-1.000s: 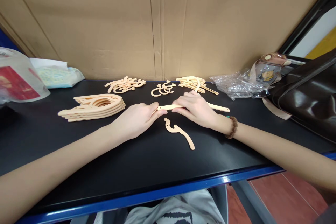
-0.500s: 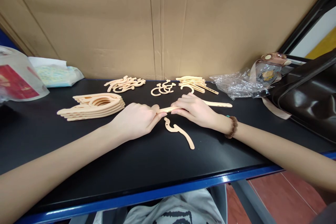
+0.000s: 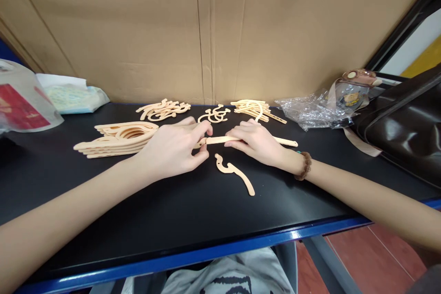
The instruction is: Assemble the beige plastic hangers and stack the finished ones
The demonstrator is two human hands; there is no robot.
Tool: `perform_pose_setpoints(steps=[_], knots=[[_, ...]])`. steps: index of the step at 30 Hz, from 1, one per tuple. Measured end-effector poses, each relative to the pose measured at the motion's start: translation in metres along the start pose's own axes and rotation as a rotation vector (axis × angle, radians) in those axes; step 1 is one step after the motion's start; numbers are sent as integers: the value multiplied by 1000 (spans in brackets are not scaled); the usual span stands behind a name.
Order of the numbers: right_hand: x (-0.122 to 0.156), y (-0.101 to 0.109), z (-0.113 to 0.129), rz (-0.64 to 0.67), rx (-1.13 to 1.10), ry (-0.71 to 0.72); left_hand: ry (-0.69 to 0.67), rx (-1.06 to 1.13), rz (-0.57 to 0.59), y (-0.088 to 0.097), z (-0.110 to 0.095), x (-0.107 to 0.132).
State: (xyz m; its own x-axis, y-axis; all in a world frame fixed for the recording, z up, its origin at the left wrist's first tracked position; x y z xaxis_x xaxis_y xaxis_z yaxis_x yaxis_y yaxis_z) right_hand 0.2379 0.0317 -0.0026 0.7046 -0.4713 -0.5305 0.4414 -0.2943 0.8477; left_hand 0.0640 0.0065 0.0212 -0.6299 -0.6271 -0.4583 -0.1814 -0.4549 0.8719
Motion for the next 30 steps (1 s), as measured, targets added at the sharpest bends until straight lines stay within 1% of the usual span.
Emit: perform_pose_setpoints(steps=[3, 5, 7, 9, 12, 14, 17, 20, 23, 26, 30], knots=[[0, 1, -1, -23, 21, 5, -30, 26, -67, 2, 4, -3], [0, 1, -2, -46, 25, 18, -3, 21, -118, 2, 8, -4], [0, 2, -1, -67, 3, 40, 31, 40, -132, 2, 10, -4], [0, 3, 2, -89, -19, 69, 70, 115, -94, 1, 10, -3], [0, 4, 7, -111, -11, 96, 131, 251, 39, -2, 6, -1], [1, 4, 10, -104, 9, 109, 142, 266, 88, -3, 3, 0], [2, 6, 10, -118, 71, 77, 131, 213, 87, -3, 2, -1], [2, 8, 5, -168, 137, -38, 111, 133, 82, -3, 7, -2], [2, 7, 0, -172, 167, -97, 42, -18, 67, 0, 11, -2], [1, 5, -5, -165, 193, -118, -33, -153, 97, 2, 14, -1], [2, 7, -14, -202, 218, -185, -122, -210, 127, 2, 15, -2]])
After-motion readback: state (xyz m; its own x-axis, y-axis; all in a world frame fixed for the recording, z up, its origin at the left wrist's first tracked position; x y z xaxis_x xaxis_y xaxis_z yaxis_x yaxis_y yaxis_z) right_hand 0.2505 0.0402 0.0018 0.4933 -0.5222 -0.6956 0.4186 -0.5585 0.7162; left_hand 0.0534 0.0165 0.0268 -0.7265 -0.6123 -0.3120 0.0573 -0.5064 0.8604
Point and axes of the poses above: each hand's wrist, its own x-axis away from the middle knuckle, its own y-axis out of the back of the hand, z = x × y, the point moved 4 cm from there along -x, towards the middle knuckle, and after that the axes turned 3 degrees about -z, right-handed, at the moved point
